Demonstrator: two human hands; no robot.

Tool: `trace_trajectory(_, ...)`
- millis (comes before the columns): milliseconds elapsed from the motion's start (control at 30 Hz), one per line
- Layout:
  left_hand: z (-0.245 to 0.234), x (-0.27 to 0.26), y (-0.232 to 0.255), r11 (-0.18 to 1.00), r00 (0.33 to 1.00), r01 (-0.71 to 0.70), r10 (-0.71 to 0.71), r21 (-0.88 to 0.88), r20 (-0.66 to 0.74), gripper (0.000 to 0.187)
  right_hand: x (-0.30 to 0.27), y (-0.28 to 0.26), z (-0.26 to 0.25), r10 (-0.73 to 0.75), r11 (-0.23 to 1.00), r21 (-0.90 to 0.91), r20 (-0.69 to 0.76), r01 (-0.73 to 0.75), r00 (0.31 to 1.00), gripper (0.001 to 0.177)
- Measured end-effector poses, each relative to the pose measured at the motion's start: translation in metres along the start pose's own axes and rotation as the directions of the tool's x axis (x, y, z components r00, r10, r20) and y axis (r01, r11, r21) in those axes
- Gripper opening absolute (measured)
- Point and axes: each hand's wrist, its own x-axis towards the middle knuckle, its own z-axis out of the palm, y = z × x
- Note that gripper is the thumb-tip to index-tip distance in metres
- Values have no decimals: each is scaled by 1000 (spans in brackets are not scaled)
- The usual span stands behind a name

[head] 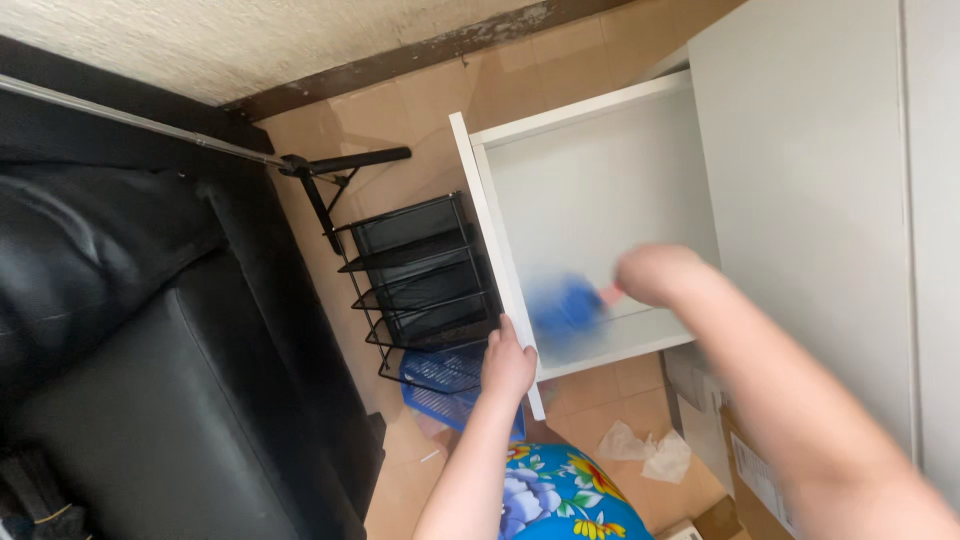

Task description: The person organizes stationery items on a shelf, including crayons and pencils, and handles a black cylindrical object. They then use a blue duster to clean the inside of a white drawer and place the duster on a desk.

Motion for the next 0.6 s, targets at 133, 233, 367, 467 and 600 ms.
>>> trace_trajectory(133, 9, -7, -6, 996, 997, 73, -71, -42, 26, 62, -97, 0, -98, 238, 968, -4, 332, -251, 913, 33)
trace_trajectory(233, 14, -7, -6, 995, 997, 77, -76, -58, 25, 56, -98, 27, -95, 305, 952, 27, 45, -306, 951, 43)
trace_trajectory(367, 13, -4, -5, 989, 998, 62, -61, -135, 8, 41, -24, 1, -51, 334, 929, 186, -50, -320, 941, 26)
trace_trajectory(467, 14, 2, -8, 984, 999, 43, -48, -175, -20, 38, 5, -24, 1, 297, 951, 22, 200, -307, 934, 41)
trace_trajectory(600, 9, 7, -15, 971, 996, 89, -81, -221, 43, 43, -45, -22, -30, 38, 996, -89, 476, 5, 879, 15)
